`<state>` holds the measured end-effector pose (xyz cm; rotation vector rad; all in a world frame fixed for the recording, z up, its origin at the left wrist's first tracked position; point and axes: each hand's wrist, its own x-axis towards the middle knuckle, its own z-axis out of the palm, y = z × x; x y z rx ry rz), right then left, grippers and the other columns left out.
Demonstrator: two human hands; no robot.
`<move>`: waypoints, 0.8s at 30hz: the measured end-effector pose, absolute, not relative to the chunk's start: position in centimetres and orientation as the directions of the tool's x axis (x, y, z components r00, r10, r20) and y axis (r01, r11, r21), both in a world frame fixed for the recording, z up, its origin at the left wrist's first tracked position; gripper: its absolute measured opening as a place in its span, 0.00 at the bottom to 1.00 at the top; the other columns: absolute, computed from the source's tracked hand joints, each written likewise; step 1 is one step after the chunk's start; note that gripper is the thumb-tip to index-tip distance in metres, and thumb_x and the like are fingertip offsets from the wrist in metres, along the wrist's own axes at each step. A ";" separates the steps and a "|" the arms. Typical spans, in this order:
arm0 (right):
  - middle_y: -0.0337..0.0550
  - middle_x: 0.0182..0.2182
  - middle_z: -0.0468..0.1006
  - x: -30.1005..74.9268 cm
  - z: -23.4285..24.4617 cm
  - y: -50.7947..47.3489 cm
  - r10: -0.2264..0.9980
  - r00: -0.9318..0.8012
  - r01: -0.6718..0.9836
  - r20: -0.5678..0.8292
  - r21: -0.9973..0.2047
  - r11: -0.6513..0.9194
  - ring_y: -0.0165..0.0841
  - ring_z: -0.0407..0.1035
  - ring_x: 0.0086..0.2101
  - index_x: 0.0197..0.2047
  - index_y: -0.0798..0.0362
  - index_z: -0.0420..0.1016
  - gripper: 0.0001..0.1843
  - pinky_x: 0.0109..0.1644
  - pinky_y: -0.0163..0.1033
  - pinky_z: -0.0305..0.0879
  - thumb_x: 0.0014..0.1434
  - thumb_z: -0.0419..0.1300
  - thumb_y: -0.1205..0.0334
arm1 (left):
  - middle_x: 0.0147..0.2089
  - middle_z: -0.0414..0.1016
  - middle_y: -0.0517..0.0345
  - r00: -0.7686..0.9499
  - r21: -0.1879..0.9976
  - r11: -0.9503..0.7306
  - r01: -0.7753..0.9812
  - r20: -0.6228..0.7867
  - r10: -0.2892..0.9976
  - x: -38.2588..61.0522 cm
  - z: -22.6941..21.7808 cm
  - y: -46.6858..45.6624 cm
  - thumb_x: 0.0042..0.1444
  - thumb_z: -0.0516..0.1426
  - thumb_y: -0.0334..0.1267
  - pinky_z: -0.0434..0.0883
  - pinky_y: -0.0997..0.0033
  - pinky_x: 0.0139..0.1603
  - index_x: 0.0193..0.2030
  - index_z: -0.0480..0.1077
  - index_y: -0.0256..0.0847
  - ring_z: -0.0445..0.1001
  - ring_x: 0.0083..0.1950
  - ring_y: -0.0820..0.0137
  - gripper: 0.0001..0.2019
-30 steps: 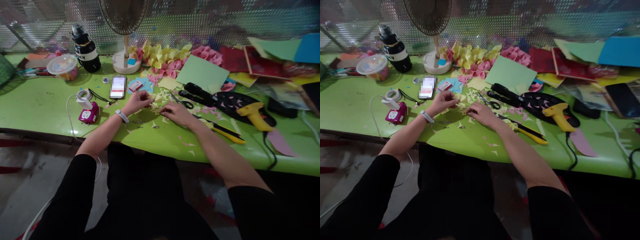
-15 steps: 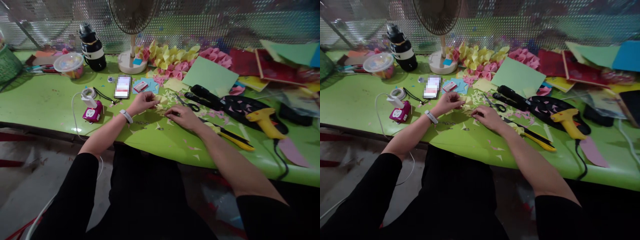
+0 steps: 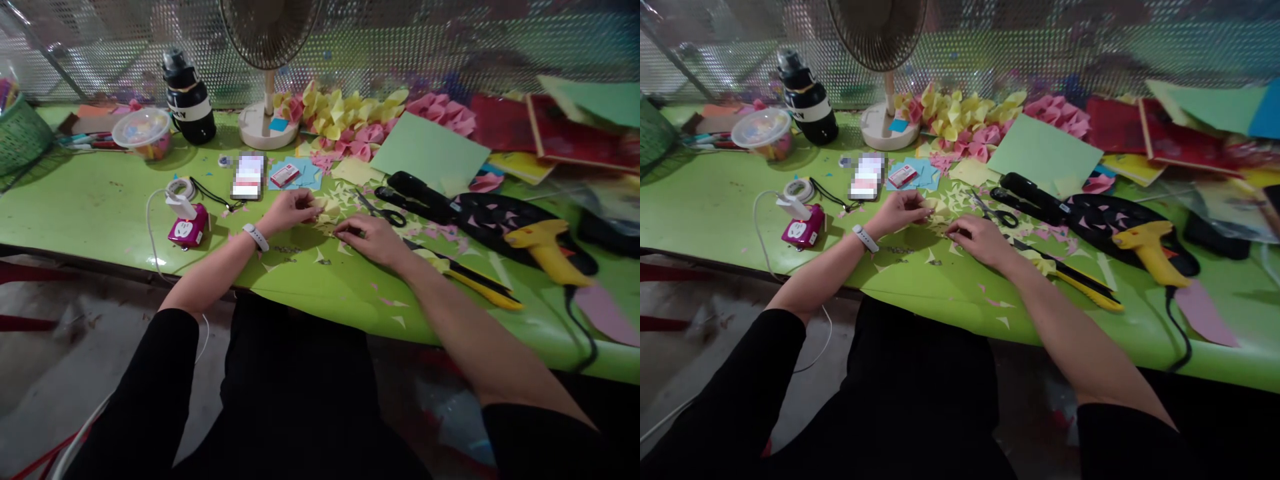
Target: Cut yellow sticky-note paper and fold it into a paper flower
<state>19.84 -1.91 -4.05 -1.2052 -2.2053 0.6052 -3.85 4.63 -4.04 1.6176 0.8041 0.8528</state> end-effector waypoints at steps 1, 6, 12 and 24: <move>0.47 0.35 0.80 19.8 -4.1 -1.9 0.862 -0.444 0.615 0.245 -0.617 0.492 0.40 0.72 0.33 0.39 0.49 0.80 0.09 0.39 0.48 0.68 0.65 0.60 0.56 | 0.28 0.71 0.61 0.517 0.981 -0.179 0.071 0.117 0.848 -3.8 -4.1 4.6 0.57 0.66 0.37 0.74 0.71 0.34 0.32 0.65 0.37 0.77 0.32 0.74 0.13; 0.47 0.35 0.81 19.8 -4.0 -1.7 0.859 -0.446 0.609 0.251 -0.619 0.496 0.40 0.73 0.34 0.39 0.49 0.80 0.09 0.40 0.48 0.68 0.65 0.60 0.56 | 0.29 0.72 0.60 0.519 0.981 -0.172 0.091 0.101 0.849 -3.8 -3.8 4.3 0.57 0.65 0.35 0.75 0.72 0.35 0.32 0.66 0.36 0.78 0.32 0.75 0.11; 0.47 0.35 0.81 19.8 -3.8 -1.8 0.846 -0.456 0.597 0.275 -0.611 0.520 0.40 0.74 0.34 0.37 0.49 0.80 0.08 0.39 0.49 0.70 0.64 0.61 0.57 | 0.29 0.74 0.60 0.524 0.980 -0.154 0.123 0.068 0.849 -3.9 -3.0 4.0 0.58 0.64 0.33 0.76 0.71 0.36 0.32 0.66 0.36 0.78 0.32 0.75 0.10; 0.44 0.33 0.84 19.1 -3.3 -2.9 0.926 -0.297 0.481 0.231 -0.802 0.355 0.35 0.77 0.30 0.40 0.50 0.81 0.05 0.35 0.47 0.79 0.62 0.64 0.60 | 0.28 0.74 0.59 0.509 0.962 -0.213 0.170 0.099 0.855 -3.8 -3.2 4.3 0.56 0.66 0.37 0.70 0.74 0.32 0.31 0.67 0.37 0.74 0.30 0.77 0.11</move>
